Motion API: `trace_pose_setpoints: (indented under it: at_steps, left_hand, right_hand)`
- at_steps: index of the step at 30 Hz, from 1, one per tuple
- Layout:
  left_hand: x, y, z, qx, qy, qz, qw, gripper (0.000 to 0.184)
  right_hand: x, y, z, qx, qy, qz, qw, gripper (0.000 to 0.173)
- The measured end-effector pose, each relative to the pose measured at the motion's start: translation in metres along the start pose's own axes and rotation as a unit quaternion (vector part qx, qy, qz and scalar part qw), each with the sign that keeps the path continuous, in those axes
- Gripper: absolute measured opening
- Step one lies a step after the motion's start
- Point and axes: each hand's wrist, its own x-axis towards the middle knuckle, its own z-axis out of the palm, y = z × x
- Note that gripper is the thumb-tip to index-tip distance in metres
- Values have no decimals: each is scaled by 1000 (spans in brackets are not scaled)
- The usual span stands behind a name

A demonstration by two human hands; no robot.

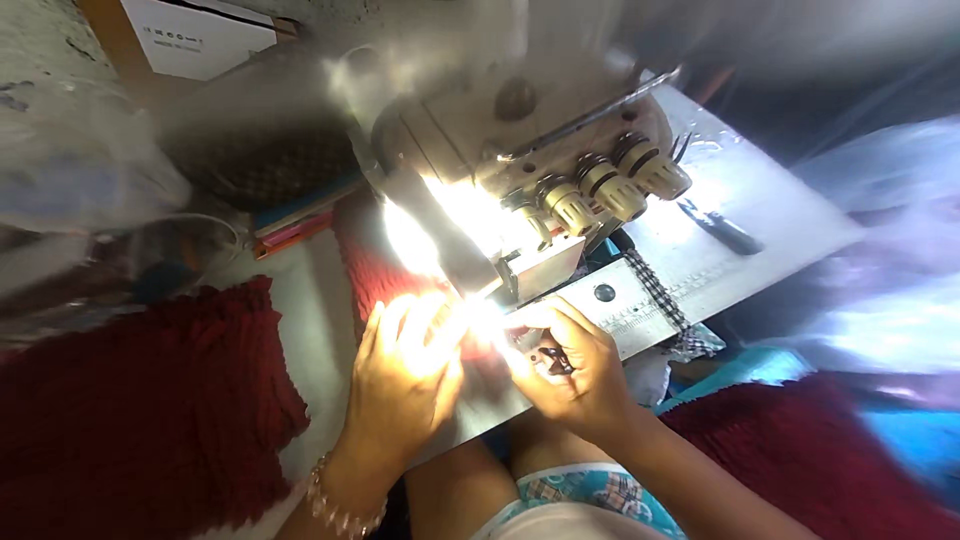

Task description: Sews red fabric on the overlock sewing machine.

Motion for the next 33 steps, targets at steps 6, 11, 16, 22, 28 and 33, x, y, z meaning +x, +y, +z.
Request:
trace_pose_setpoints:
  at_steps: [6,11,16,22,28,33]
  left_hand:
    - [-3,4,7,-10,26,-25,999,43]
    - [-3,14,19,-1,82,-55,995,39]
    - [-6,17,25,18,105,-52,993,36]
    - [-10,17,26,68,103,-28,992,37]
    - [-8,19,23,111,97,-11,989,34]
    - [-7,17,24,117,113,7,987,33]
  right_hand:
    - [2,3,11,-39,46,-48,997,15]
    - [0,-3,9,35,61,8,997,15]
    - [-6,-17,16,238,53,213,946,8]
    - [-1,-28,14,349,43,341,872,17]
    - [8,-18,5,270,-9,263,926,31]
    - [15,-18,5,75,-20,197,977,27]
